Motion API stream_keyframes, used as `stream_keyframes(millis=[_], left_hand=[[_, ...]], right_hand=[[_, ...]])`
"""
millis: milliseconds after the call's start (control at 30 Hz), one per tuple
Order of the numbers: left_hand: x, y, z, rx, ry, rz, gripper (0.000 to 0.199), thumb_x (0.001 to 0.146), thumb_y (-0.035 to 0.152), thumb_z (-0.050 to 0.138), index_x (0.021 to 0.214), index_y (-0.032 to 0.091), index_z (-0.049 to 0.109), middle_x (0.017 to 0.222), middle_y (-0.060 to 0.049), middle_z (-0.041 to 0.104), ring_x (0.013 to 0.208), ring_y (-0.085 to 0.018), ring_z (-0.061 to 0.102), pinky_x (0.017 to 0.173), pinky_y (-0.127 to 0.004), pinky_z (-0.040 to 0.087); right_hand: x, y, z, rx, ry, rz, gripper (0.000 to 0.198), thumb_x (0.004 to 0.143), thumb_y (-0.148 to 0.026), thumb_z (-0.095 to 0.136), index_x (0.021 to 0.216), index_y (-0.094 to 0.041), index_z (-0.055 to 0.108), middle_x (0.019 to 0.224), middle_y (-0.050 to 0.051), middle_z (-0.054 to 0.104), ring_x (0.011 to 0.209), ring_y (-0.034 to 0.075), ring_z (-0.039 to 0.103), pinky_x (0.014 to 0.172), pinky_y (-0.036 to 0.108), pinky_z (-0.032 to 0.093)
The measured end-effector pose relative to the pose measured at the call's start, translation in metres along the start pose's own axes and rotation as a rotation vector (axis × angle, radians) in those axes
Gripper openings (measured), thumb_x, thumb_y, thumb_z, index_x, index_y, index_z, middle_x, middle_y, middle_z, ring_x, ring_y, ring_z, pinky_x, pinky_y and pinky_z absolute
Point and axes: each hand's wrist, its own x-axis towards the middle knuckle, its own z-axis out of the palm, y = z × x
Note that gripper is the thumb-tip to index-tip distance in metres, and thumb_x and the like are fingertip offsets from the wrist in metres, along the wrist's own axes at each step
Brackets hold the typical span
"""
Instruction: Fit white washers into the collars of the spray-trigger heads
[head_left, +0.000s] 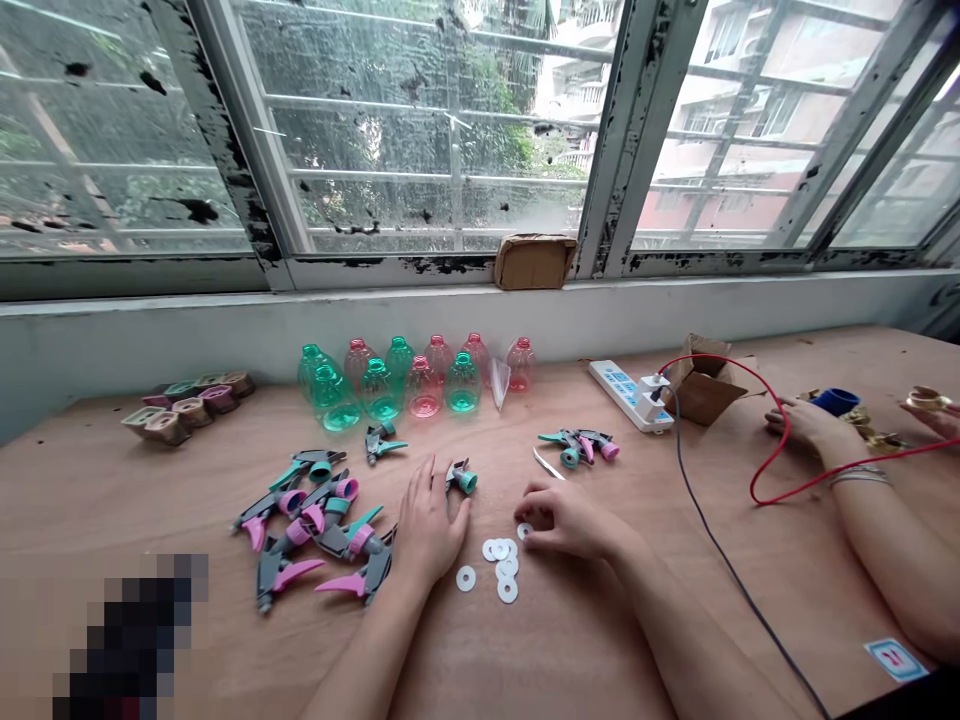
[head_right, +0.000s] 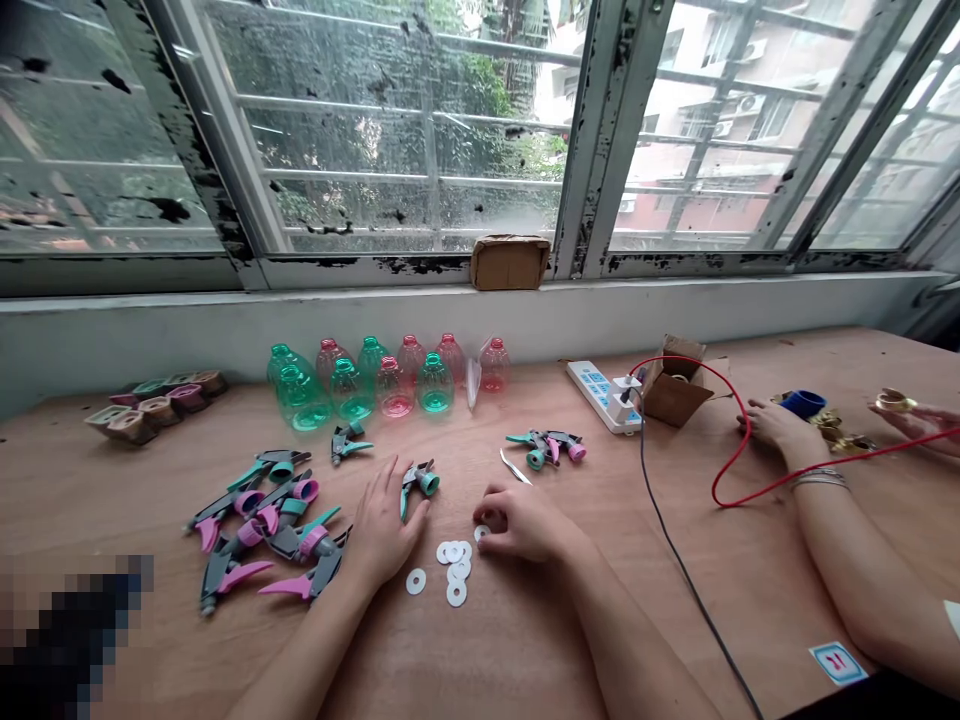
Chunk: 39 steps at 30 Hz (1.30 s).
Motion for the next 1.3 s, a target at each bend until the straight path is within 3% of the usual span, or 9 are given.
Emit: stream_keyframes(millis=[200, 533, 633, 733, 867, 1067, 1300], left_hand=[[-0.001, 0.002, 0.002, 0.130, -0.107, -0.045, 0.044, 0.086, 0.027, 0.053, 0.129, 0.015, 0.051, 0.125, -0.015, 0.060, 0.119, -0.030, 0.052, 0.104, -0.045, 0.037], [0.001, 0.004, -0.002, 0.043, -0.102, -0.016, 0.026, 0.090, 0.023, 0.047, 0.114, 0.021, 0.056, 0.116, -0.009, 0.062, 0.110, -0.027, 0.055, 0.096, -0.042, 0.042], [-0.001, 0.007, -0.004, 0.065, -0.121, 0.009, 0.024, 0.087, 0.030, 0.055, 0.109, 0.023, 0.058, 0.115, -0.009, 0.062, 0.108, -0.028, 0.055, 0.094, -0.042, 0.042], [-0.002, 0.010, -0.005, 0.081, -0.125, 0.010, 0.036, 0.081, 0.041, 0.063, 0.112, 0.023, 0.058, 0.116, -0.010, 0.061, 0.108, -0.030, 0.055, 0.092, -0.043, 0.042], [-0.001, 0.014, -0.007, 0.017, -0.132, 0.003, 0.032, 0.085, 0.048, 0.058, 0.105, 0.024, 0.061, 0.110, -0.008, 0.063, 0.106, -0.029, 0.055, 0.091, -0.042, 0.041], [0.001, 0.012, -0.009, -0.103, -0.137, -0.011, 0.008, 0.084, 0.027, 0.058, 0.090, 0.023, 0.062, 0.095, -0.006, 0.066, 0.098, -0.027, 0.057, 0.086, -0.040, 0.043], [0.002, 0.005, -0.006, -0.280, -0.098, -0.042, 0.017, 0.083, 0.020, 0.058, 0.099, 0.024, 0.062, 0.101, -0.005, 0.067, 0.099, -0.025, 0.060, 0.088, -0.040, 0.045]], right_hand=[[0.002, 0.004, 0.005, 0.048, -0.064, 0.095, 0.015, 0.072, -0.023, 0.076, 0.086, -0.022, 0.072, 0.083, 0.001, 0.064, 0.073, 0.014, 0.058, 0.063, 0.023, 0.042], [0.001, 0.006, -0.003, 0.143, -0.125, 0.146, 0.016, 0.073, -0.020, 0.071, 0.089, -0.019, 0.070, 0.089, 0.002, 0.062, 0.075, 0.014, 0.058, 0.066, 0.023, 0.045], [0.000, 0.005, -0.006, 0.121, -0.142, 0.149, 0.015, 0.075, -0.016, 0.067, 0.090, -0.019, 0.070, 0.088, 0.002, 0.062, 0.074, 0.013, 0.057, 0.066, 0.023, 0.044], [0.000, 0.003, -0.006, 0.081, -0.148, 0.143, 0.015, 0.075, -0.016, 0.066, 0.089, -0.019, 0.068, 0.087, 0.002, 0.062, 0.074, 0.013, 0.056, 0.065, 0.023, 0.042], [0.001, -0.002, -0.004, 0.036, -0.157, 0.129, 0.014, 0.073, -0.016, 0.067, 0.087, -0.018, 0.066, 0.088, 0.002, 0.062, 0.074, 0.013, 0.055, 0.066, 0.023, 0.041], [0.001, -0.006, -0.003, 0.033, -0.141, 0.103, 0.025, 0.074, -0.015, 0.065, 0.098, -0.022, 0.068, 0.090, 0.001, 0.062, 0.079, 0.014, 0.056, 0.070, 0.023, 0.043], [0.002, -0.003, 0.000, 0.049, -0.132, 0.098, 0.021, 0.078, -0.018, 0.066, 0.098, -0.023, 0.068, 0.095, 0.002, 0.061, 0.081, 0.015, 0.059, 0.074, 0.025, 0.045]])
